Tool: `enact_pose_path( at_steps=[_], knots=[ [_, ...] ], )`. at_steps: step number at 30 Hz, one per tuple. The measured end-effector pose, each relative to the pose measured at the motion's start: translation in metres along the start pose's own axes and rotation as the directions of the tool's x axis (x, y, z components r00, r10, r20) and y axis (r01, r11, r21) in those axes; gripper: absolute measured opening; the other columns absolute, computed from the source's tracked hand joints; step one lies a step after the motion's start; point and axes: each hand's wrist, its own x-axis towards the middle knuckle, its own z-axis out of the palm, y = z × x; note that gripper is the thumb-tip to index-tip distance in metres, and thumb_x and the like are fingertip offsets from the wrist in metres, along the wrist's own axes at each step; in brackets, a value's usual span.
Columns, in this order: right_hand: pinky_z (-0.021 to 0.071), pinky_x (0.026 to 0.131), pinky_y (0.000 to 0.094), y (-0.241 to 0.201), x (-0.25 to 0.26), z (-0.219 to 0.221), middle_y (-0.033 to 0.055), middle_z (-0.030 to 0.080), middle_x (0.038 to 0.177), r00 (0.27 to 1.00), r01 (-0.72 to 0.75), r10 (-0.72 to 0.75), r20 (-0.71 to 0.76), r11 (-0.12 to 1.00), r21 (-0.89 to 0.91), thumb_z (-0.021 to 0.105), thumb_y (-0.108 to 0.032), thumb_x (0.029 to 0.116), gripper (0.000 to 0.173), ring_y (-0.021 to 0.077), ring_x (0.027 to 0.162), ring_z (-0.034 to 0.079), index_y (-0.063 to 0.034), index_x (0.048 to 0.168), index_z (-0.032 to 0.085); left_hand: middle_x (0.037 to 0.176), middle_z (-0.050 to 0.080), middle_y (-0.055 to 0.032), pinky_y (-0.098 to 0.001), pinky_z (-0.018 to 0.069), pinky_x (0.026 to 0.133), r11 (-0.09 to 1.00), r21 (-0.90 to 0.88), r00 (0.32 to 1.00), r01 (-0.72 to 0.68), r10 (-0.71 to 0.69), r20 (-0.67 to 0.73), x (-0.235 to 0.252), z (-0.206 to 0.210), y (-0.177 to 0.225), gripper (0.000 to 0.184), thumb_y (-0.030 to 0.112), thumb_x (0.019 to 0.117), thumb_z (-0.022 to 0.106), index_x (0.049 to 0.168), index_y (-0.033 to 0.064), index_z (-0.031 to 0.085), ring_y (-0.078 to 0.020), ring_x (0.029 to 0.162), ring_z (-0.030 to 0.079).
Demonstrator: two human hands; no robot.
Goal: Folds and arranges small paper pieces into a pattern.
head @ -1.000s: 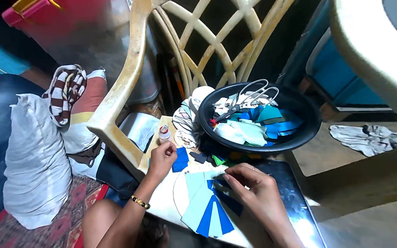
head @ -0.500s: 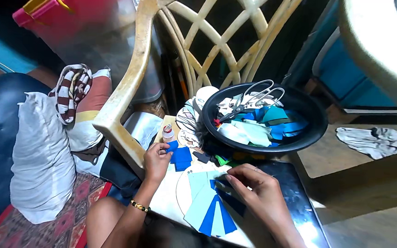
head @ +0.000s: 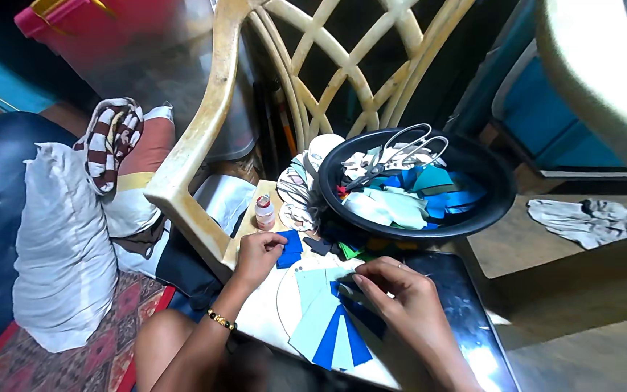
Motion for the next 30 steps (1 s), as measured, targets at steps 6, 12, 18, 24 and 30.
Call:
enact_pose_path(
  at_steps=[6, 12, 18, 24, 30],
  knots=[
    [0.0495, 0.064, 0.0082, -0.001, 0.0, 0.0, 0.0039, 0.067, 0.087, 1.0, -0.011, 0.011, 0.0, 1.0, 0.004, 0.064, -0.01, 0.0878, 0.014, -0.0048, 0.072, 0.06, -0.0014, 0.089, 0.075, 0.094, 0.074, -0.0144, -0.0269, 0.0557, 0.082, 0.995, 0.069, 0.994, -0.072, 0.066, 0.086, 0.004, 0.002, 0.005, 0.018, 0.002, 0.0909, 0.061, 0.098, -0.0034, 0.076, -0.0129, 0.086, 0.07],
    [0.0494, 0.064, 0.0081, -0.002, 0.0, -0.001, 0.0037, 0.067, 0.087, 1.0, -0.02, 0.02, 0.004, 1.0, -0.001, 0.064, -0.009, 0.0881, 0.014, -0.0052, 0.071, 0.06, -0.001, 0.09, 0.074, 0.087, 0.074, -0.0163, -0.033, 0.0567, 0.079, 0.951, 0.171, 0.962, -0.26, 0.24, 0.129, 0.009, 0.004, -0.001, 0.019, 0.002, 0.0878, 0.06, 0.093, -0.0041, 0.077, -0.0199, 0.08, 0.071],
    [0.0495, 0.064, 0.0083, -0.001, 0.0, -0.001, 0.004, 0.067, 0.088, 1.0, -0.019, 0.019, 0.003, 1.0, -0.002, 0.064, -0.009, 0.0884, 0.013, -0.0048, 0.071, 0.06, -0.0014, 0.09, 0.074, 0.085, 0.074, -0.0157, -0.0364, 0.0575, 0.078, 0.931, 0.23, 0.958, -0.282, 0.26, 0.122, 0.01, 0.009, -0.004, 0.015, 0.002, 0.087, 0.063, 0.091, -0.0031, 0.077, -0.0222, 0.078, 0.071],
    [0.0499, 0.064, 0.0087, 0.0, 0.001, -0.001, 0.0044, 0.067, 0.087, 1.0, -0.007, 0.007, 0.005, 1.0, -0.011, 0.063, -0.009, 0.0882, 0.014, -0.0042, 0.071, 0.061, -0.0011, 0.09, 0.075, 0.092, 0.072, -0.0192, -0.0379, 0.0582, 0.08, 0.951, 0.257, 0.976, -0.174, 0.201, -0.084, 0.004, 0.016, 0.001, 0.023, 0.005, 0.0774, 0.08, 0.097, -0.0054, 0.074, -0.027, 0.084, 0.071],
    [0.0512, 0.065, 0.0098, -0.001, 0.001, 0.0, 0.0053, 0.068, 0.088, 1.0, -0.006, 0.006, 0.003, 1.0, -0.028, 0.064, -0.011, 0.088, 0.015, -0.0029, 0.072, 0.062, -0.0009, 0.09, 0.075, 0.101, 0.071, -0.0187, -0.0293, 0.0567, 0.081, 0.995, 0.056, 0.942, 0.087, -0.064, -0.33, -0.002, 0.013, 0.007, 0.029, 0.004, 0.081, 0.081, 0.105, -0.0074, 0.072, -0.0191, 0.088, 0.07]
  ],
)
